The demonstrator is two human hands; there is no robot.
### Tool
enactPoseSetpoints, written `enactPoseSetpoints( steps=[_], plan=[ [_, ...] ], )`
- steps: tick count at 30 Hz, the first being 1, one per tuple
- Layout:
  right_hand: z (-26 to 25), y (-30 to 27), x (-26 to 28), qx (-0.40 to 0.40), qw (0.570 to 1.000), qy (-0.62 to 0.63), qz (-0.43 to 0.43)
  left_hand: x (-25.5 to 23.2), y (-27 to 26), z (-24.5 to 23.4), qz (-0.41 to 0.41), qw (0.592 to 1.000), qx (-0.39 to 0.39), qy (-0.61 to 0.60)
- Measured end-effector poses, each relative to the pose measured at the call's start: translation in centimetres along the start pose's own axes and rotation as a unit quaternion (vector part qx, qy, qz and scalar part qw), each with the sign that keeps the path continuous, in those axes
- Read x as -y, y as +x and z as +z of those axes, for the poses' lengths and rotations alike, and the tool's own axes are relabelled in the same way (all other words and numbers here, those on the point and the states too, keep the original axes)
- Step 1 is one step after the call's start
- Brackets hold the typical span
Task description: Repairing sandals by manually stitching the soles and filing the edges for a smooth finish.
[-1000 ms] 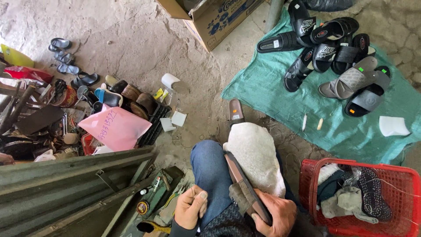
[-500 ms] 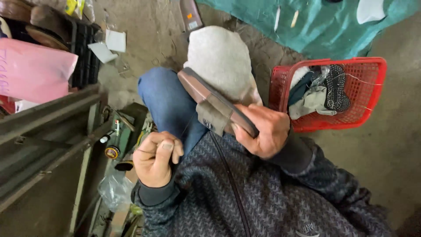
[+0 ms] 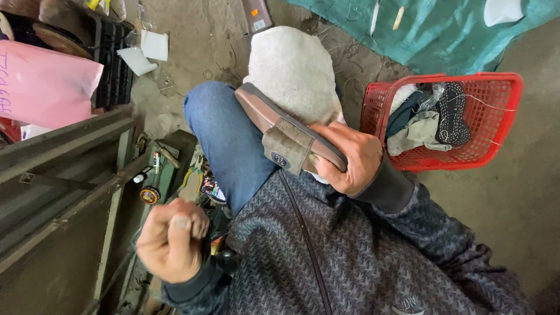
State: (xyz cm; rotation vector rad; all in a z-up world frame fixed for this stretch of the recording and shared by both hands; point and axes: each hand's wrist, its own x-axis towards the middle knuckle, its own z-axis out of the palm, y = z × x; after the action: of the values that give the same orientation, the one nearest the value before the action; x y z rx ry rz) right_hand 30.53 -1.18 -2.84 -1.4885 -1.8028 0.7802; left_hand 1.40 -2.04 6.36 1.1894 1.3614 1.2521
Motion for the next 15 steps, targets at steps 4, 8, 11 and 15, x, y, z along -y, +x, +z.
enactPoseSetpoints(
  steps=[4,8,11,15],
  plan=[
    [0.6,-0.6,-0.8,0.017,1.000,0.022,0.001,-0.8,-1.1,-0.6,0.050,0.997,0.060,-0.005],
    [1.6,-2.3,-3.6,0.059,0.991,0.122,0.010,-2.8,-0.7,1.9,0.054,0.987,0.132,-0.072],
    [1.0,-0.9,-4.3,0.055,0.985,0.164,-0.020,-2.0,-0.8,1.3,0.048,0.981,0.164,-0.092],
    [-1.2,-1.8,-7.5,0.117,0.964,0.235,0.039,-0.4,1.0,0.3,0.096,0.970,0.214,-0.061]
  ],
)
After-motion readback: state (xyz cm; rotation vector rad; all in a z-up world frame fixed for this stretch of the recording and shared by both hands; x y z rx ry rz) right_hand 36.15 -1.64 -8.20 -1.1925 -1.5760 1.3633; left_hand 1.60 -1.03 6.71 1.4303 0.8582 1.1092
